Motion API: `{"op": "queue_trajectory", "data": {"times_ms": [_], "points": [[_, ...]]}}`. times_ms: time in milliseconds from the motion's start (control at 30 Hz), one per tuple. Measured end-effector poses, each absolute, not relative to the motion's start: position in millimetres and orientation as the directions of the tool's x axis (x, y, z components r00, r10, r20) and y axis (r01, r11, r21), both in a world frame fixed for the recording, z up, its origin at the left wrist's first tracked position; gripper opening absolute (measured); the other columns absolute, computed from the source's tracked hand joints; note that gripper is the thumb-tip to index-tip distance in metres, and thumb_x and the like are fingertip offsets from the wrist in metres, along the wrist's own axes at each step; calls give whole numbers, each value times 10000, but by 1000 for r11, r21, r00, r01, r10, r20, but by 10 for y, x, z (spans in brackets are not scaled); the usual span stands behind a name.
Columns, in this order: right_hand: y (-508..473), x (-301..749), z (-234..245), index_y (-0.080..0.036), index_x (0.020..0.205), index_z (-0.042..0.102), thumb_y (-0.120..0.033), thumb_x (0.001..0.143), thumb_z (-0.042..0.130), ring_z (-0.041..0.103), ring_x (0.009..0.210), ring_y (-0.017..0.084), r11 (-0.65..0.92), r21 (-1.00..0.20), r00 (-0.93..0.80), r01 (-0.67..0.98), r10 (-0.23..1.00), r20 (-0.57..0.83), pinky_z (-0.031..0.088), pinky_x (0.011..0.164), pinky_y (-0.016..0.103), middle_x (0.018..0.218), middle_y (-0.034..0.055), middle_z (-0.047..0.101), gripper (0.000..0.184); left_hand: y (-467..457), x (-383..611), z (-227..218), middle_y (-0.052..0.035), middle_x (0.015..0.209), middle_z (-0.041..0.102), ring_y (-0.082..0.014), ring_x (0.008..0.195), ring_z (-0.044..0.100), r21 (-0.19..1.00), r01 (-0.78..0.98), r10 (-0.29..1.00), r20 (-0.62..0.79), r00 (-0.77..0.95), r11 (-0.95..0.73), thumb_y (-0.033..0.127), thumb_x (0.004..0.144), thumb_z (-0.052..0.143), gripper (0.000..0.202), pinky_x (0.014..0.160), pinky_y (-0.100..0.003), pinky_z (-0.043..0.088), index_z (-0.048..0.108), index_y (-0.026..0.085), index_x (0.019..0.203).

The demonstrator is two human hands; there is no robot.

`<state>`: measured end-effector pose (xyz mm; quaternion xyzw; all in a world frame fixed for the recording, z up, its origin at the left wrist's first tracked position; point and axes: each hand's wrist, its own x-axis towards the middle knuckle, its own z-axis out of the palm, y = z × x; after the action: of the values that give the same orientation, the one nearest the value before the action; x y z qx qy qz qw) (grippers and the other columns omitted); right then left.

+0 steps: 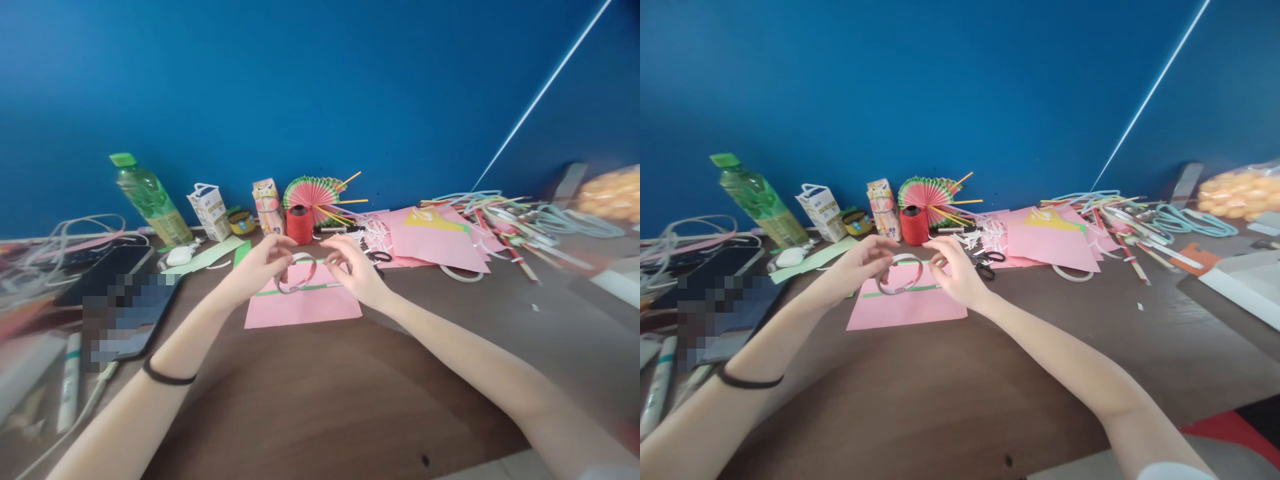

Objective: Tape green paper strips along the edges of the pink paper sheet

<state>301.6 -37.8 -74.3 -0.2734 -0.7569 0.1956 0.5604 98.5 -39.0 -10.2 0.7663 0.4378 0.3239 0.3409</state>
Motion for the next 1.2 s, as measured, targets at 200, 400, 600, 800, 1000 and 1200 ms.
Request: {"op": "queue_trajectory", "data": {"times_ms": [200, 400, 600, 800, 1000, 1200], "points": [[-501, 2952, -702, -206, 1091, 533, -247, 862, 522, 534, 754, 125, 802, -540, -279, 255, 596, 753, 475, 691, 271, 1045, 59, 494, 233, -506, 1112, -120, -26, 907, 570, -75, 644, 523, 827, 373, 833, 189, 520, -421, 347, 820, 485, 287, 536, -186, 438, 470, 206, 1069], [-473, 2975, -686, -201, 971, 580, -233, 859, 518, 539, 781, 157, 767, -584, -207, 265, 637, 743, 466, 656, 283, 921, 52, 544, 132, -486, 1059, -126, -60, 1029, 598, -139, 880, 576, 872, 354, 786, 55, 616, -339, 342, 767, 573, 461, 723, -246, 469, 413, 214, 1179], [-445, 2976, -728, -196, 1007, 585, -186, 829, 527, 558, 820, 160, 746, -614, -166, 259, 660, 732, 478, 683, 294, 997, 63, 526, 187, -455, 1044, -131, -45, 988, 647, -149, 984, 576, 856, 413, 694, -92, 714, -311, 212, 772, 516, 326, 872, -293, 426, 495, 186, 1096], [-501, 2957, -693, -179, 1022, 599, -138, 805, 510, 520, 1029, 180, 721, -660, -192, 213, 693, 695, 415, 928, 347, 1062, 60, 570, 239, -479, 1096, -181, -31, 938, 656, -141, 884, 613, 808, 452, 762, -6, 648, -378, 216, 798, 469, 319, 834, -279, 452, 484, 193, 1115], [-499, 2956, -698, -193, 976, 571, -138, 794, 507, 519, 1072, 176, 565, -824, -249, -43, 793, 557, 439, 919, 347, 1198, 46, 518, 200, -495, 1112, -196, -14, 929, 661, -152, 867, 616, 714, 545, 803, 41, 595, -440, 191, 787, 461, 422, 844, -290, 440, 459, 227, 1207], [-482, 2953, -693, -184, 977, 543, -170, 762, 546, 528, 1063, 192, 490, -864, -194, -113, 842, 503, 451, 900, 362, 1153, 68, 546, 216, -501, 1114, -213, -7, 931, 667, -160, 912, 605, 666, 581, 819, 79, 568, -467, 210, 784, 454, 318, 844, -288, 445, 528, 226, 1093]]}}
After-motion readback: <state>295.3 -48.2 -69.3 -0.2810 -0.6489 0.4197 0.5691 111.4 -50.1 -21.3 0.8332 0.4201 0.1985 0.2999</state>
